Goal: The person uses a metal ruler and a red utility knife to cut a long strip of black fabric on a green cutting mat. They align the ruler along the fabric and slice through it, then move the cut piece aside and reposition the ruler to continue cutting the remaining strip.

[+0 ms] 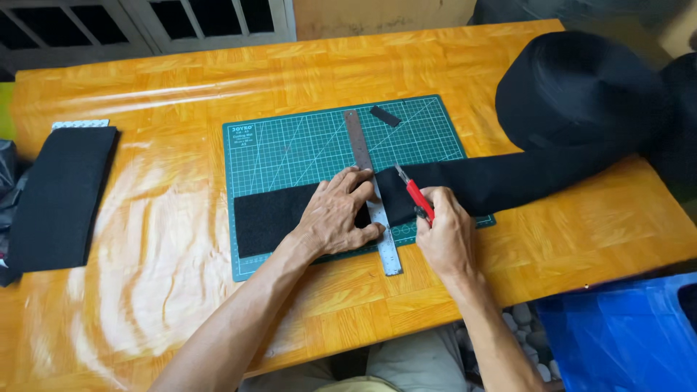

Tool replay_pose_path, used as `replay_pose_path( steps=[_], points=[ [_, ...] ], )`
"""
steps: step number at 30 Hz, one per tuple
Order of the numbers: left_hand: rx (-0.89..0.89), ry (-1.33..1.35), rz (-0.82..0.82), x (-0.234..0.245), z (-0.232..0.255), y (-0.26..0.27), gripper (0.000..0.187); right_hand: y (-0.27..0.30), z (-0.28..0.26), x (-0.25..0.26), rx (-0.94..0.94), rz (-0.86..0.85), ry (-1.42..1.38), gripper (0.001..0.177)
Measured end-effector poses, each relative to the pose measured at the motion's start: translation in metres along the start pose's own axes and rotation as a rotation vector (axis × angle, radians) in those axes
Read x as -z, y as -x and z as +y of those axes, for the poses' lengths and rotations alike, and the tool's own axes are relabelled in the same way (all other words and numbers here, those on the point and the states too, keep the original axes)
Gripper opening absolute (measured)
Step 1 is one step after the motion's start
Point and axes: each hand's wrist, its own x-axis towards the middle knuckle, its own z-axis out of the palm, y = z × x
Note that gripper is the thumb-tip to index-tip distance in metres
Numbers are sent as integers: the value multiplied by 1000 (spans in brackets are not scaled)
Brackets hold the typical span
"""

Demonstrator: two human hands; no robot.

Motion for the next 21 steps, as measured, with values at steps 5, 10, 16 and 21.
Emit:
replay_pose_path(
  steps=[5,10,16,21],
  points=[
    [5,-3,-17,0,0,-1,49,-3,9,-11,-102,-16,37,22],
    [34,-14,-19,5,3,-2,49,0,-31,37,-264,-114,-24,31],
    [30,11,-23,3,5,-1,48,2,-83,51,-118,-145,-303,53],
    [23,47,-14,1,2,-1,48,10,-49,13,-351,-304,-245,51]
  ],
)
